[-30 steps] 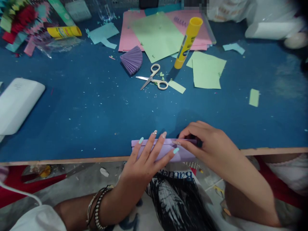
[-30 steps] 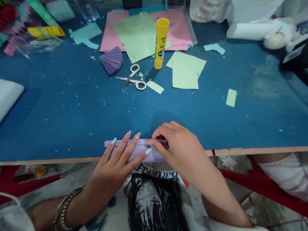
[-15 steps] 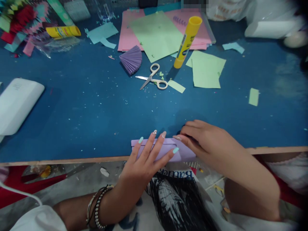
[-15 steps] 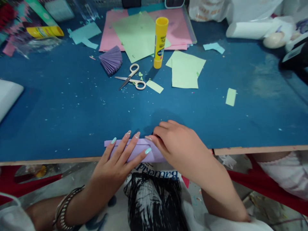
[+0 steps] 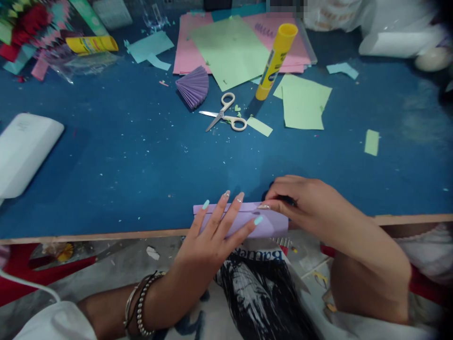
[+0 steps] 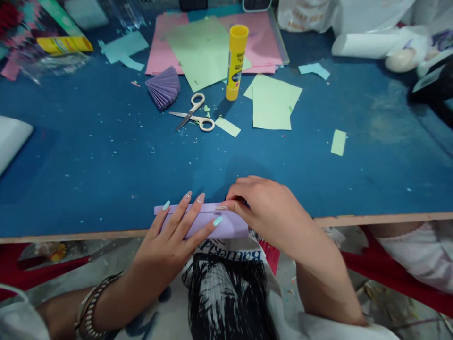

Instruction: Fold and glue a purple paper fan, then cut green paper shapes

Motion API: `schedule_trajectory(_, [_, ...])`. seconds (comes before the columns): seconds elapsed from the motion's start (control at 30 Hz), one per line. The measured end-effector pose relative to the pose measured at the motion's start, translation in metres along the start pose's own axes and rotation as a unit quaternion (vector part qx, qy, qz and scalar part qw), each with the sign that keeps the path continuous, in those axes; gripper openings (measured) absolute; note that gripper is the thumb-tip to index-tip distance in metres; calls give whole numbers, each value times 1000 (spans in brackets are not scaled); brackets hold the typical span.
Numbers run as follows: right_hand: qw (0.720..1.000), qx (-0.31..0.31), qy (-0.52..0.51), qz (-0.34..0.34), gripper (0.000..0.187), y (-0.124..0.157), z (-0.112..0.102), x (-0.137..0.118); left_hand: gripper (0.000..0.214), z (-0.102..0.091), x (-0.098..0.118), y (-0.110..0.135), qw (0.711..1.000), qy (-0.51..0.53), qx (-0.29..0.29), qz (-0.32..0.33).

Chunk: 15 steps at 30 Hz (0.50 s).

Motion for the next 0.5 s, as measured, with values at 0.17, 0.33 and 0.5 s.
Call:
schedule_trajectory(0.17, [999,17,10,-47,24,4,0,-3,52,-3,-2,0,999,43,-7,-12])
schedule_trajectory(0.33, [989,37,5,-144,23,14,-2,-22,39,-26,-19,-9,983,185,-12,-8])
schedule_trajectory(0.5, [963,154,86,-204,16,26,-21,-50,35,-50,-50,-18,975,187,88,-76])
Point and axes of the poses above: each hand's wrist, its own y-axis away from the middle knuckle, its own z-axis out of the palm, x = y × z, the point moved 5 cm from there along -y, towards the middle knuckle, and after that the axes turned 6 degrees about x, right-handed, at the moved point
